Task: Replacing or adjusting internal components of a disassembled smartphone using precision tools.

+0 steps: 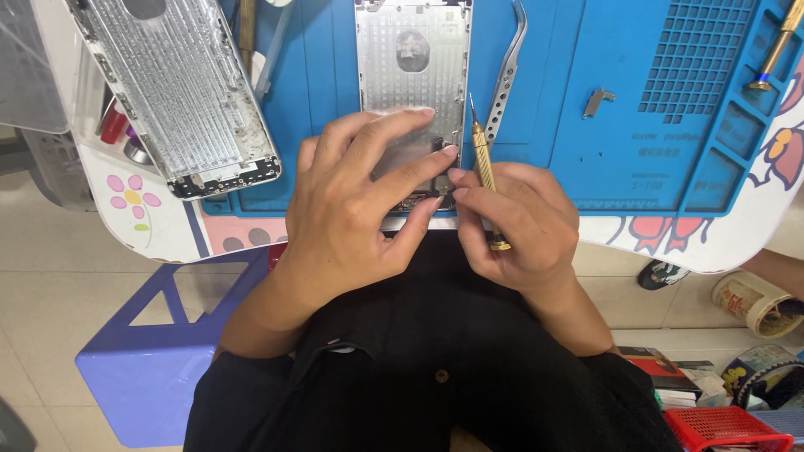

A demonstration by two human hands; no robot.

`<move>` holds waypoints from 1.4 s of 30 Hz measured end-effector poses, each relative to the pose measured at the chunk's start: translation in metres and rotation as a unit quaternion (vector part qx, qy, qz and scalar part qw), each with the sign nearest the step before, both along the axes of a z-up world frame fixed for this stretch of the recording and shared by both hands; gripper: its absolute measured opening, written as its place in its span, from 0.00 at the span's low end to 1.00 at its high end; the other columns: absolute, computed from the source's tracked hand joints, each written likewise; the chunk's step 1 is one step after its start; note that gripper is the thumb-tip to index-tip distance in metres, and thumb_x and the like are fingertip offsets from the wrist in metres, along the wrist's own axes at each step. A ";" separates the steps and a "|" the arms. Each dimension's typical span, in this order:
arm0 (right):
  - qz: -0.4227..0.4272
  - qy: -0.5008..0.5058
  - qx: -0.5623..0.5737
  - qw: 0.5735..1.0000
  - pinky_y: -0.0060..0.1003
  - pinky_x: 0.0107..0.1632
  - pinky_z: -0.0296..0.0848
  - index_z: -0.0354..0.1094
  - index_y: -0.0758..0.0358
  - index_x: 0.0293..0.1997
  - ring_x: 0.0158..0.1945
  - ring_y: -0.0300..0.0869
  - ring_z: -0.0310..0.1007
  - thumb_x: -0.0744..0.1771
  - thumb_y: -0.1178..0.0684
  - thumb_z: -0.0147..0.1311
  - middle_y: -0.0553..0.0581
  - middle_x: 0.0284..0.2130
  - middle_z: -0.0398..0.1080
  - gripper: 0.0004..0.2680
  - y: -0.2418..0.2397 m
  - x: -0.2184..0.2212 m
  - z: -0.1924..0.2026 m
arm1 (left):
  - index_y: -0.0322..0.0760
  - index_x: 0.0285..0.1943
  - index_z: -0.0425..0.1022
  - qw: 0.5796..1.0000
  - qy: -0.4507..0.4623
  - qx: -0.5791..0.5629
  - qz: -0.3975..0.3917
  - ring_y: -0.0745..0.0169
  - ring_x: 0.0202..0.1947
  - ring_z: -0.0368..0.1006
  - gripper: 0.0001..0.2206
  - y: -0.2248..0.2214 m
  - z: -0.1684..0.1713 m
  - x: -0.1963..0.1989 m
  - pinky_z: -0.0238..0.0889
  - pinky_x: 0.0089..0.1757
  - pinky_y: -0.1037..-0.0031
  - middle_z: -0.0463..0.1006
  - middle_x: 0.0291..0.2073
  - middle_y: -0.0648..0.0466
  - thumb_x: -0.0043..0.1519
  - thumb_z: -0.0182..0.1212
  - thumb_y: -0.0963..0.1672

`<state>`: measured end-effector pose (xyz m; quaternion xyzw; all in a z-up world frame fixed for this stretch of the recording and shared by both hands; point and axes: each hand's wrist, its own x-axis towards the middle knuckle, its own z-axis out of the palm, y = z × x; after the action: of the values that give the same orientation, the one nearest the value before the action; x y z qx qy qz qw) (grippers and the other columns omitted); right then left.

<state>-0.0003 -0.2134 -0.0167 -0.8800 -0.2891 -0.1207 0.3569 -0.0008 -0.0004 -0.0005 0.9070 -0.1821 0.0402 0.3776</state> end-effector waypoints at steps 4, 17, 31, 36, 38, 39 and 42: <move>-0.002 -0.006 0.010 1.000 0.36 0.48 0.75 0.68 0.61 0.49 0.47 0.47 0.78 0.63 0.68 0.65 0.54 0.44 0.78 0.13 0.000 0.000 -0.001 | 0.48 0.59 0.82 1.000 -0.006 0.007 -0.001 0.51 0.63 0.65 0.19 -0.001 0.001 0.000 0.56 0.55 0.62 0.71 0.66 0.57 0.58 0.73 0.45; -0.032 0.021 0.088 0.995 0.38 0.50 0.75 0.70 0.63 0.48 0.46 0.45 0.77 0.67 0.65 0.58 0.54 0.41 0.79 0.07 -0.007 -0.007 0.009 | 0.48 0.56 0.83 1.000 -0.015 0.013 0.005 0.48 0.61 0.65 0.17 -0.004 0.004 -0.001 0.56 0.53 0.61 0.71 0.65 0.54 0.57 0.74 0.46; -0.121 0.078 0.056 0.988 0.31 0.44 0.68 0.56 0.62 0.44 0.42 0.39 0.72 0.77 0.53 0.46 0.55 0.41 0.70 0.08 -0.089 0.042 0.028 | 0.49 0.57 0.82 1.000 -0.019 0.002 0.009 0.49 0.62 0.65 0.19 -0.003 0.001 -0.002 0.56 0.54 0.62 0.71 0.64 0.56 0.56 0.74 0.46; -0.065 0.015 -0.114 0.991 0.40 0.48 0.65 0.58 0.68 0.42 0.42 0.48 0.64 0.69 0.69 0.64 0.58 0.45 0.72 0.12 -0.076 0.051 0.031 | 0.48 0.59 0.82 1.000 -0.004 -0.009 0.015 0.50 0.61 0.65 0.19 -0.003 0.004 -0.001 0.56 0.55 0.62 0.72 0.63 0.57 0.57 0.74 0.46; -0.073 0.015 -0.121 0.990 0.40 0.48 0.65 0.60 0.68 0.44 0.43 0.48 0.65 0.68 0.68 0.64 0.57 0.42 0.71 0.11 -0.076 0.050 0.029 | 0.48 0.55 0.82 1.000 -0.010 -0.001 0.012 0.49 0.61 0.65 0.17 -0.004 0.004 -0.001 0.56 0.55 0.62 0.72 0.63 0.57 0.57 0.74 0.46; -0.079 0.013 -0.130 0.988 0.40 0.48 0.65 0.62 0.68 0.46 0.44 0.47 0.65 0.67 0.68 0.64 0.57 0.40 0.69 0.10 -0.077 0.050 0.028 | 0.49 0.52 0.82 1.000 -0.017 0.005 0.011 0.49 0.61 0.65 0.14 -0.004 0.004 -0.001 0.56 0.54 0.61 0.72 0.63 0.57 0.56 0.74 0.46; -0.083 0.023 -0.132 0.987 0.40 0.46 0.65 0.66 0.67 0.45 0.42 0.48 0.66 0.69 0.67 0.67 0.56 0.34 0.66 0.09 -0.074 0.052 0.032 | 0.49 0.52 0.83 0.999 -0.034 -0.001 0.010 0.48 0.62 0.65 0.14 -0.003 0.000 -0.003 0.57 0.57 0.60 0.72 0.64 0.57 0.57 0.74 0.46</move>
<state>0.0520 -0.2877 0.0158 -0.9429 -0.2207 -0.0906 0.2324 -0.0034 -0.0037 -0.0008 0.9067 -0.1855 0.0754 0.3713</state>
